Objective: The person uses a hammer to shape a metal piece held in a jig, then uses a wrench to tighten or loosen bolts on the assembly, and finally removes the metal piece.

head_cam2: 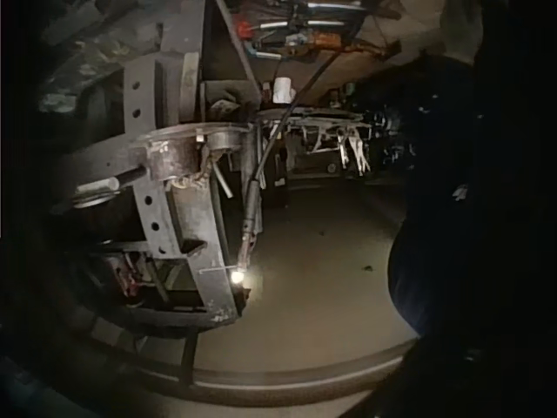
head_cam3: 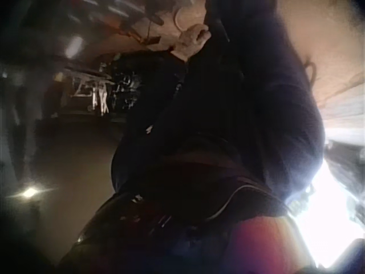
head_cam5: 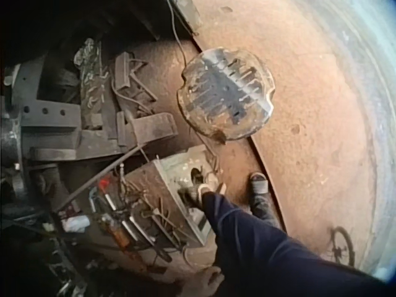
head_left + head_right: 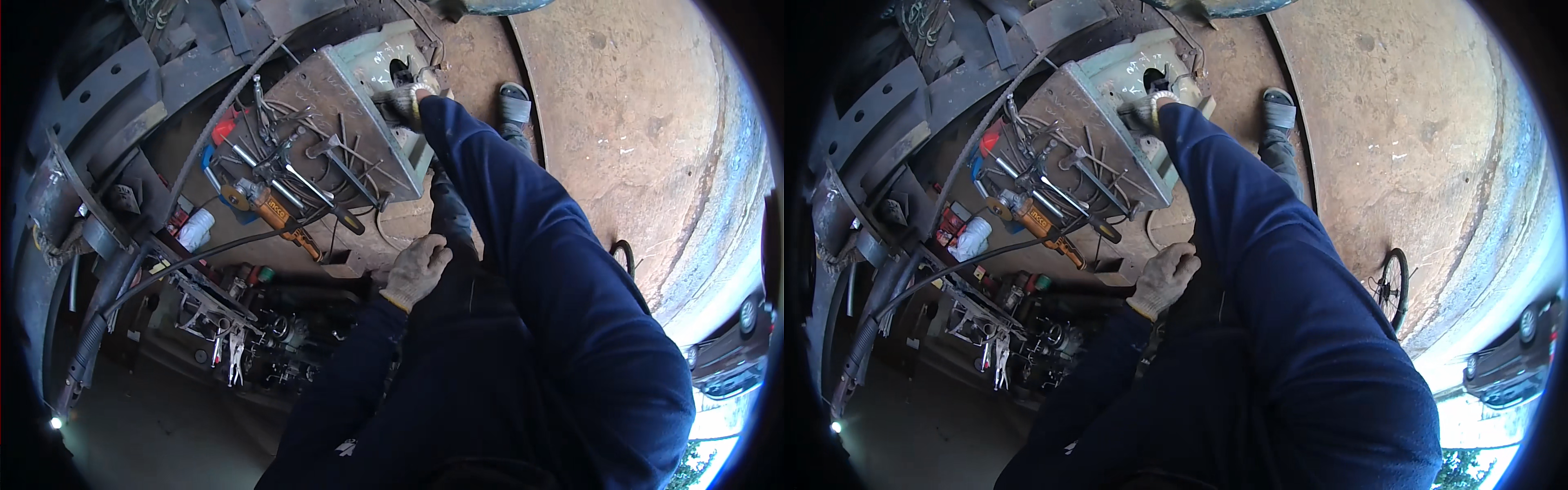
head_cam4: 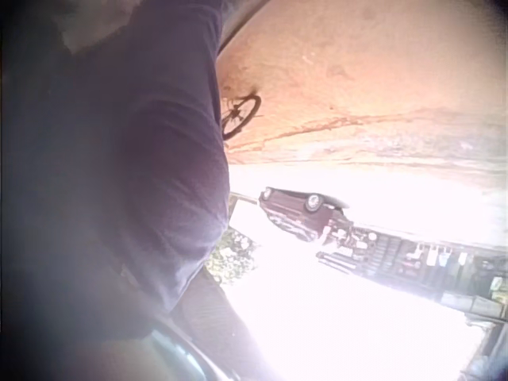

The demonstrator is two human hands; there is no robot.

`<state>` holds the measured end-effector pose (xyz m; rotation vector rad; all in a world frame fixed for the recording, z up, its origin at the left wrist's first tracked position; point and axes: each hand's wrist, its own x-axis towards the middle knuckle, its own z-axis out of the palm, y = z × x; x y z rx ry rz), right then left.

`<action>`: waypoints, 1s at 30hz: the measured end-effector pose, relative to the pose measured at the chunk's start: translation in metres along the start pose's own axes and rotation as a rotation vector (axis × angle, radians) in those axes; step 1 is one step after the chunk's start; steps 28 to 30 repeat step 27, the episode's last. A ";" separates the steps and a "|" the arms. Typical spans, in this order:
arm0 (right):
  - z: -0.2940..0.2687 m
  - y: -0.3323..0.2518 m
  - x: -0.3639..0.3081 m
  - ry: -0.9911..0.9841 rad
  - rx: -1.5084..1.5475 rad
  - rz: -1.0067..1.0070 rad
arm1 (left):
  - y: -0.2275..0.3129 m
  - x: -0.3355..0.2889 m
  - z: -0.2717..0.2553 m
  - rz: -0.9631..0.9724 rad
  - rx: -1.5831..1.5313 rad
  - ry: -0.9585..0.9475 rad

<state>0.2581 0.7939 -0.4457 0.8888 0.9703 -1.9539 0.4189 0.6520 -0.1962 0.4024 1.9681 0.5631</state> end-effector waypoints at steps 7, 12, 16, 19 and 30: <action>0.015 0.021 -0.027 -0.039 -0.400 -0.381 | 0.001 -0.015 -0.003 -0.111 -0.060 0.042; -0.018 -0.001 -0.036 -0.058 -0.513 -0.428 | -0.001 -0.001 -0.012 0.011 0.014 0.065; -0.074 0.029 -0.062 0.190 -0.474 -0.227 | 0.043 0.007 -0.035 0.013 0.002 0.138; -0.045 0.016 -0.183 0.147 -1.085 -0.262 | 0.085 0.015 -0.052 0.133 0.029 0.365; -0.017 0.101 -0.246 0.239 -1.801 -1.063 | 0.168 -0.002 -0.097 0.065 0.330 0.009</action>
